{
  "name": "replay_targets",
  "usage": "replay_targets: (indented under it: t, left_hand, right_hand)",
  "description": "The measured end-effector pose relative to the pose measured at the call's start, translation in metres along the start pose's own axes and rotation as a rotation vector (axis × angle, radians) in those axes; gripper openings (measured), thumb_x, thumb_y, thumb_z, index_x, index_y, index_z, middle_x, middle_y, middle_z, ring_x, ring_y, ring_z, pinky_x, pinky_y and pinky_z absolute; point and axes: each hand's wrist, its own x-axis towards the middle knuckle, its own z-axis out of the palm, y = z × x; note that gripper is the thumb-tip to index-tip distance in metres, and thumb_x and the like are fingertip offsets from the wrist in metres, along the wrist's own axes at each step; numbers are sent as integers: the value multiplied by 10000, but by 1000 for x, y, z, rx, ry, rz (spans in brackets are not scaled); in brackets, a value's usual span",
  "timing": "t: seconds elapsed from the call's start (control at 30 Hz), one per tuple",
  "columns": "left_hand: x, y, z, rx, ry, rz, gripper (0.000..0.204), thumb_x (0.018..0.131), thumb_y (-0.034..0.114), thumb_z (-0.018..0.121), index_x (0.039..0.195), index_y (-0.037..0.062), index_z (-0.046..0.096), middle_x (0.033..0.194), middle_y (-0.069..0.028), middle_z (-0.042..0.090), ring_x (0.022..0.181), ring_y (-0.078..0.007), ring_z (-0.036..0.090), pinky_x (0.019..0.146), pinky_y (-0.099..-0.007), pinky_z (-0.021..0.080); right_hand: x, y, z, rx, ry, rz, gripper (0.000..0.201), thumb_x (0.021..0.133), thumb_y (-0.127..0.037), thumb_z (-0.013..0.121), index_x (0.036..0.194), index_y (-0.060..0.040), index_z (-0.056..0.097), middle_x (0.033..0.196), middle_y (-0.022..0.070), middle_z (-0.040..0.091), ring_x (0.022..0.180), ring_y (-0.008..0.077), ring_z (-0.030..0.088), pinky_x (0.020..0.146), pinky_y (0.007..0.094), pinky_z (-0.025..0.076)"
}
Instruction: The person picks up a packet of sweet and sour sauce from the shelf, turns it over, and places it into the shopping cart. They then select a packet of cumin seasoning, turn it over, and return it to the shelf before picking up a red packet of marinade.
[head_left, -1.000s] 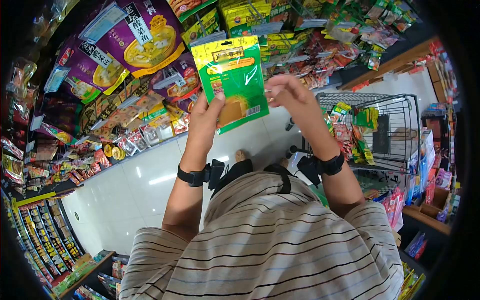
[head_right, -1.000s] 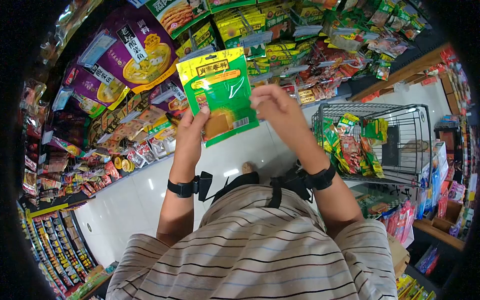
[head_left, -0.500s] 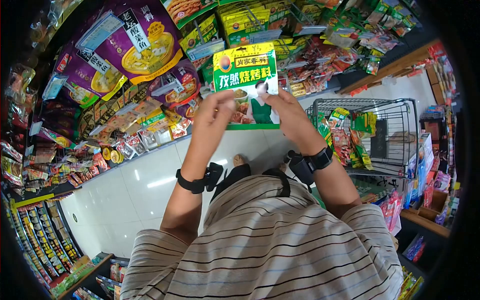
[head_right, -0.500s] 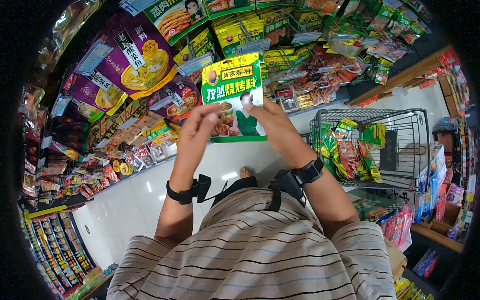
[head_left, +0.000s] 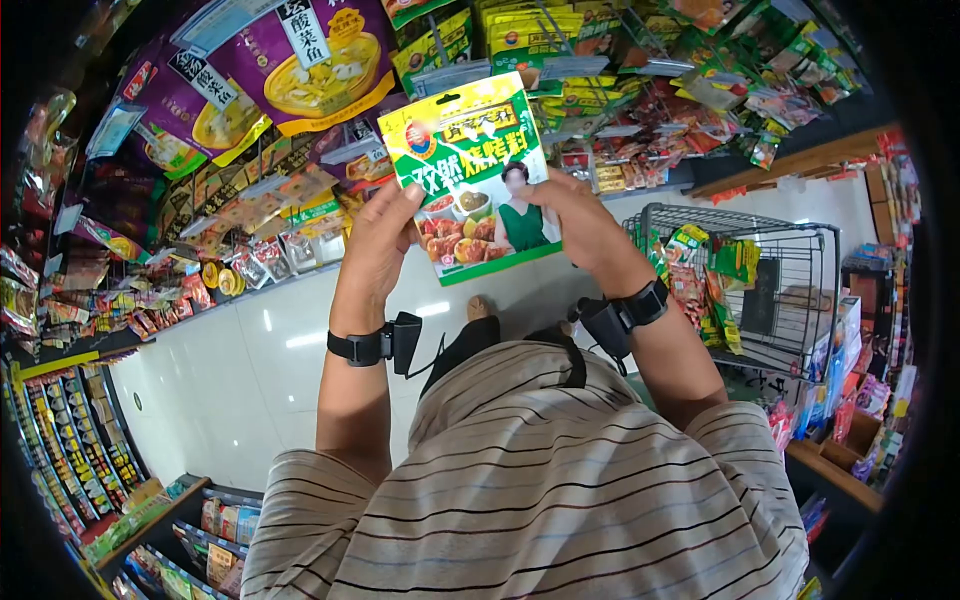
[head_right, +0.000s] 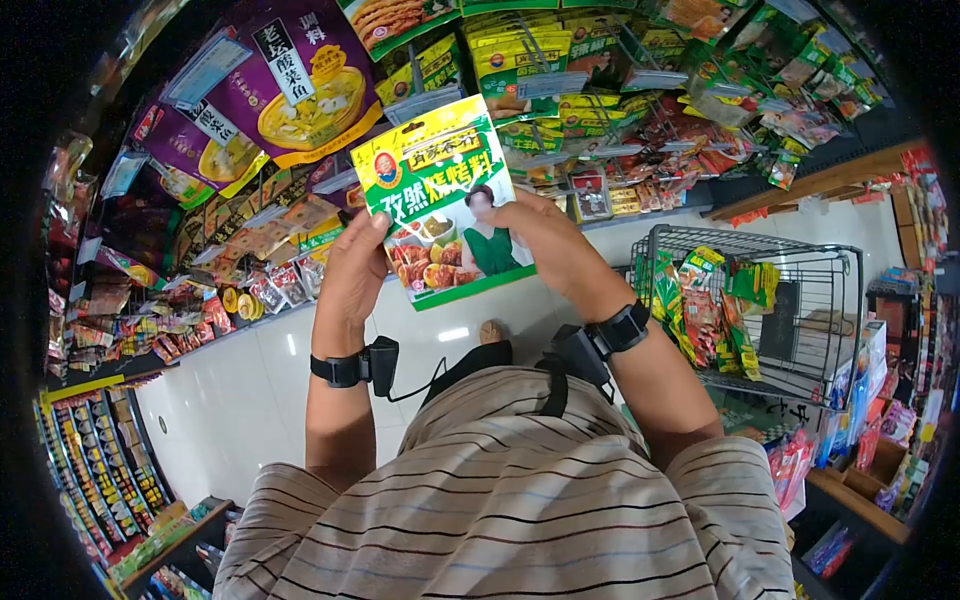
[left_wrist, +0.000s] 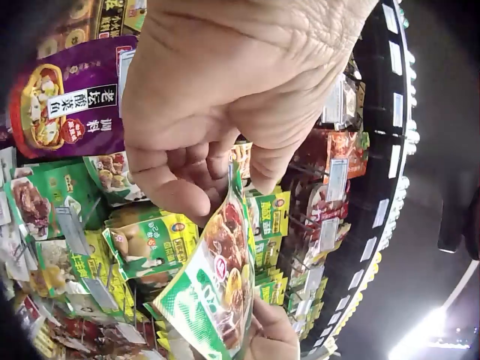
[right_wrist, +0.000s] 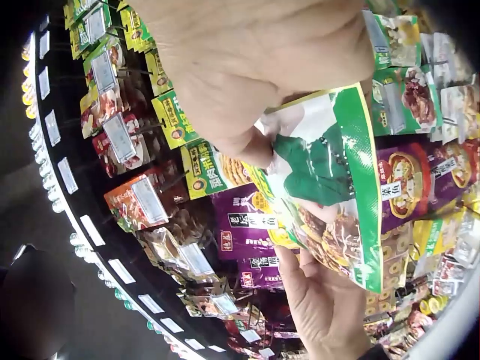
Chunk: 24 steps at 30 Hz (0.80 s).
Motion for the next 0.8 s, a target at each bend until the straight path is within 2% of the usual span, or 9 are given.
replay_targets:
  t: [0.07, 0.1, 0.3, 0.4, 0.57, 0.8]
  left_hand:
    - [-4, 1, 2, -83, 28, 29, 376, 984, 275, 612, 1258, 16, 607, 1154, -64, 676, 987, -118, 646, 829, -263, 520]
    - [-5, 0, -3, -96, 18, 21, 385, 989, 265, 604, 1269, 2, 596, 1206, -64, 660, 1056, -142, 643, 926, -288, 504]
    - [-7, -6, -26, 11, 59, -4, 344, 991, 273, 603, 1244, 41, 631, 1118, -14, 689, 965, -79, 641, 806, -221, 498]
    - [-12, -2, -25, -17, 63, -11, 379, 993, 258, 592, 1276, 5, 595, 1220, -58, 657, 1098, -142, 610, 958, -310, 464]
    - [-16, 0, -30, 20, 98, -27, 356, 995, 244, 588, 1262, 9, 597, 1200, -52, 660, 1085, -129, 611, 944, -293, 464]
    - [-18, -6, -38, 102, 130, -3, 325, 984, 247, 608, 1245, 54, 622, 1157, -12, 675, 1035, -106, 612, 887, -272, 469]
  right_hand:
    - [3, 3, 5, 2, 24, -21, 260, 899, -136, 624, 1123, -5, 638, 967, 90, 696, 828, 162, 686, 729, 302, 574]
    - [4, 4, 8, -8, 6, -15, 260, 900, -138, 625, 1124, -5, 639, 968, 89, 696, 822, 162, 686, 721, 299, 573]
    - [20, 15, 14, -21, -23, 13, 266, 899, -130, 637, 1134, -4, 644, 980, 74, 697, 807, 151, 685, 703, 297, 572]
    - [24, 16, 15, -7, -53, 66, 273, 897, -122, 645, 1143, -4, 646, 993, 64, 697, 829, 137, 681, 725, 285, 567]
    - [30, 21, 18, -74, -56, 2, 288, 912, -133, 649, 1172, -10, 650, 1016, 48, 695, 885, 117, 668, 782, 255, 542]
    - [36, 29, 18, -139, -61, -1, 290, 922, -149, 651, 1180, -16, 656, 1057, 24, 684, 964, 93, 634, 836, 240, 504]
